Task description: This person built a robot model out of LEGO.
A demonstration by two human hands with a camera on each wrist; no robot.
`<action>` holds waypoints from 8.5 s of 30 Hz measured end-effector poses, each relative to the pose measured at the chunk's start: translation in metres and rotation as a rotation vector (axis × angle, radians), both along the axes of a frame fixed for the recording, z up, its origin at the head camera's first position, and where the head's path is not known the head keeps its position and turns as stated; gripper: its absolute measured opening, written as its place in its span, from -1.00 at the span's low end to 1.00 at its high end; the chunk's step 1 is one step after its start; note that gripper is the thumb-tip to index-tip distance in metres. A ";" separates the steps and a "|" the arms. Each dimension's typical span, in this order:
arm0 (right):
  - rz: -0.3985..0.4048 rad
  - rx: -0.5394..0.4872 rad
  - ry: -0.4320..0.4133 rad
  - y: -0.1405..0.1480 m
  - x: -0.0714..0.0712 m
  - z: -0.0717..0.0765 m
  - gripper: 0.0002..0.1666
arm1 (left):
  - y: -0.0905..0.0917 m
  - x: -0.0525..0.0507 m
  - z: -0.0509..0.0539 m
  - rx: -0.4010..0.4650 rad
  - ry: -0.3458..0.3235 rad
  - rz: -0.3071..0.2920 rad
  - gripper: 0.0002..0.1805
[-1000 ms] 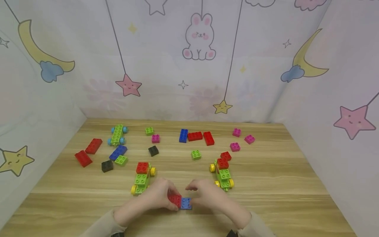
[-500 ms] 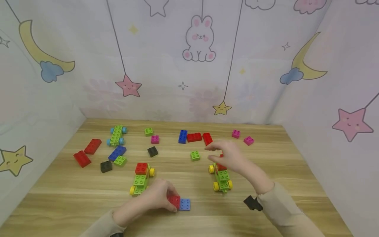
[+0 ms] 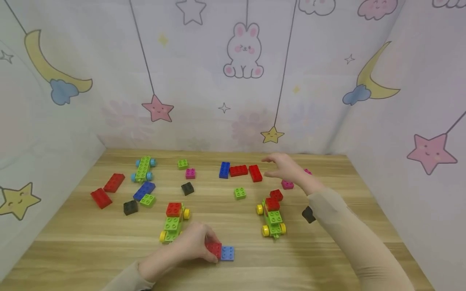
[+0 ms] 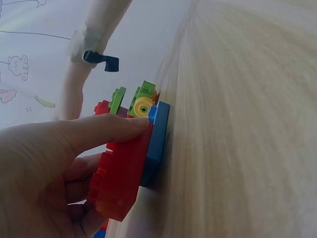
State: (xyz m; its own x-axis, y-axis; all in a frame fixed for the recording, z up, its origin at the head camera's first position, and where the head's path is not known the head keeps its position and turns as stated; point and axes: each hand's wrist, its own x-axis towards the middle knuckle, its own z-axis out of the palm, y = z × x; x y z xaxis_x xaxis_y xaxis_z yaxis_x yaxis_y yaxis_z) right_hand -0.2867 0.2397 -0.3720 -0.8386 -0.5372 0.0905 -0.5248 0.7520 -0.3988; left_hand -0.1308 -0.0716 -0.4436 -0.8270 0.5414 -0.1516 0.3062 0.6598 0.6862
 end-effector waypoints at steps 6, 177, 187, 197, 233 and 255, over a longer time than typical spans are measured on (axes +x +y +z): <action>-0.001 0.008 -0.131 -0.002 -0.024 -0.023 -0.31 | -0.001 0.002 0.001 0.005 -0.008 0.001 -0.65; 0.114 -0.082 -0.195 -0.085 0.156 -0.068 -0.64 | -0.004 0.008 0.013 -0.071 0.145 -0.104 -0.46; 0.109 -0.079 -0.187 -0.088 0.160 -0.073 -0.65 | -0.003 0.011 0.009 -0.065 0.138 -0.096 -0.57; 0.102 -0.096 -0.200 -0.090 0.163 -0.072 -0.63 | -0.003 0.011 0.009 -0.057 0.116 -0.088 -0.63; 0.100 -0.086 -0.314 -0.099 0.160 -0.068 -0.66 | -0.002 0.007 0.006 -0.042 0.085 -0.095 -0.67; 0.094 -0.065 -0.292 -0.100 0.161 -0.070 -0.65 | -0.009 0.008 0.005 -0.045 0.114 -0.118 -0.57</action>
State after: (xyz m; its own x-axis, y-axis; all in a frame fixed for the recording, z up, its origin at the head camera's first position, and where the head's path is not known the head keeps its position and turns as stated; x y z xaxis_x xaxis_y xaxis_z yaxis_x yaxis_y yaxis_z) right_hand -0.1261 0.1395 -0.4418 -0.7811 -0.6146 -0.1102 -0.4468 0.6734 -0.5890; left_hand -0.1230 -0.0803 -0.4384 -0.7715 0.6304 -0.0864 0.4575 0.6440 0.6131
